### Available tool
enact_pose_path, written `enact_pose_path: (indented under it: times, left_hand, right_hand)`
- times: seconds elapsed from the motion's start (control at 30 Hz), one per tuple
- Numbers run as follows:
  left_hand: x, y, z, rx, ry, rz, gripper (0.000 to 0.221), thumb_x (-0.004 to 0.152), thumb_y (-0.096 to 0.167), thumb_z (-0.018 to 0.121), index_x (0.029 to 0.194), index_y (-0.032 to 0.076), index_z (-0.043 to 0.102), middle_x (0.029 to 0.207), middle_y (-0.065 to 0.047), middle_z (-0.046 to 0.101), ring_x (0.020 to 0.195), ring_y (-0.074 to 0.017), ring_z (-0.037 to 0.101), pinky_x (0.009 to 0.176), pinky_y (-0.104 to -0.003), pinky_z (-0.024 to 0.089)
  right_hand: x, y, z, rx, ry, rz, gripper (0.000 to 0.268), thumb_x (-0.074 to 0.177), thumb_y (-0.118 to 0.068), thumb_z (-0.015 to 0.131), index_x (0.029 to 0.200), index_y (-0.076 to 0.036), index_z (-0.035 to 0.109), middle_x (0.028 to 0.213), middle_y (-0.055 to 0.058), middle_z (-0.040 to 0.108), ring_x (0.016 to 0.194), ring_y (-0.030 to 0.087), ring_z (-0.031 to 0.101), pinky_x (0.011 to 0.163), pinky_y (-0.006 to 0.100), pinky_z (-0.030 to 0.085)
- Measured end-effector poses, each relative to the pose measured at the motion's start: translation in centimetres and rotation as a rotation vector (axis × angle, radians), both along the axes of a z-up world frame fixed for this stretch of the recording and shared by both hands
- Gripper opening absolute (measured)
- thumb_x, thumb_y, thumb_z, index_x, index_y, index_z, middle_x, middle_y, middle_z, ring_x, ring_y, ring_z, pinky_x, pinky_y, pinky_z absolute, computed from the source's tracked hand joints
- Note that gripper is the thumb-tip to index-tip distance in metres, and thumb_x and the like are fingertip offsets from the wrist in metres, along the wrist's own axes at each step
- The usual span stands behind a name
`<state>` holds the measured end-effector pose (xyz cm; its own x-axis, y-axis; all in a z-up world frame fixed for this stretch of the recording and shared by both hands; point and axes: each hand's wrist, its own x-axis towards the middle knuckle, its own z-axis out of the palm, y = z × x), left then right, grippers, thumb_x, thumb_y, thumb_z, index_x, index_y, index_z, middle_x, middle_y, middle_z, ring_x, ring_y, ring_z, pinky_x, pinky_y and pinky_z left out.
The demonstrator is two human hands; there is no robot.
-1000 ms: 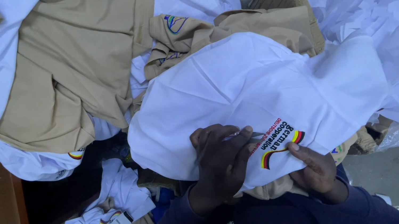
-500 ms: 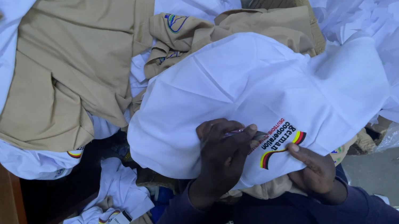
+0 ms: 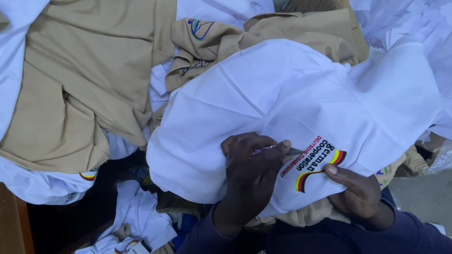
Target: Trimming excess threads and removing backing material from embroidered logos on shirts using thread snips.
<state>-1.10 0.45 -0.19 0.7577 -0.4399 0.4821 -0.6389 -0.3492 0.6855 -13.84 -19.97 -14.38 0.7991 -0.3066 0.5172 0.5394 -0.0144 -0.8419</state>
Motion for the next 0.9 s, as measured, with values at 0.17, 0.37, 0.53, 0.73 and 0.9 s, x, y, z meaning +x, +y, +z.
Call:
enact_pose_path:
  times: [0.17, 0.37, 0.53, 0.73, 0.9]
  left_hand:
    - [0.2, -0.2, -0.5, 0.006, -0.019, -0.009, 0.036, 0.099, 0.003, 0.075, 0.127, 0.023, 0.066, 0.106, -0.002, 0.07, 0.099, -0.0212, 0.066, 0.097, -0.047, 0.041]
    - [0.0, -0.6, 0.7, -0.05, 0.024, 0.057, 0.02, 0.094, 0.008, 0.077, 0.113, 0.013, 0.074, 0.103, -0.005, 0.073, 0.097, -0.0196, 0.07, 0.096, -0.043, 0.043]
    - [-2.3, 0.7, 2.6, 0.073, 0.082, 0.053, 0.014, 0.103, 0.017, 0.064, 0.112, 0.008, 0.071, 0.102, -0.006, 0.076, 0.084, -0.0258, 0.067, 0.082, -0.043, 0.047]
    - [-1.9, 2.0, 7.9, 0.161, 0.927, -0.638, 0.034, 0.097, 0.035, 0.063, 0.127, 0.018, 0.06, 0.089, 0.0, 0.06, 0.076, -0.0135, 0.055, 0.072, -0.032, 0.046]
    - [-2.4, 3.7, -1.9, 0.443, 0.509, -0.718, 0.091, 0.083, -0.006, 0.074, 0.163, 0.004, 0.031, 0.168, -0.014, 0.039, 0.157, -0.0308, 0.037, 0.131, -0.04, 0.025]
  right_hand:
    - [3.1, 1.7, 7.5, 0.939, 0.413, 0.248, 0.04, 0.096, 0.004, 0.065, 0.135, 0.011, 0.064, 0.138, 0.032, 0.067, 0.132, 0.048, 0.063, 0.114, 0.062, 0.054]
    - [1.9, 0.6, 5.8, 0.799, 0.802, 0.023, 0.052, 0.094, -0.006, 0.06, 0.144, 0.008, 0.056, 0.146, 0.026, 0.063, 0.139, 0.04, 0.059, 0.118, 0.053, 0.051]
    - [2.2, 1.8, 8.5, 0.612, 0.885, -0.021, 0.059, 0.093, -0.022, 0.061, 0.145, 0.005, 0.057, 0.148, 0.02, 0.063, 0.14, 0.031, 0.058, 0.123, 0.044, 0.044]
    - [2.5, 2.2, 10.3, 0.433, 1.03, 0.332, 0.053, 0.084, -0.011, 0.077, 0.135, -0.001, 0.071, 0.135, 0.018, 0.079, 0.125, 0.033, 0.074, 0.115, 0.048, 0.057]
    - [-1.6, -0.7, 0.5, -0.15, 1.369, 0.342, 0.053, 0.09, -0.032, 0.074, 0.137, -0.01, 0.067, 0.119, 0.009, 0.081, 0.109, 0.019, 0.077, 0.095, 0.032, 0.064]
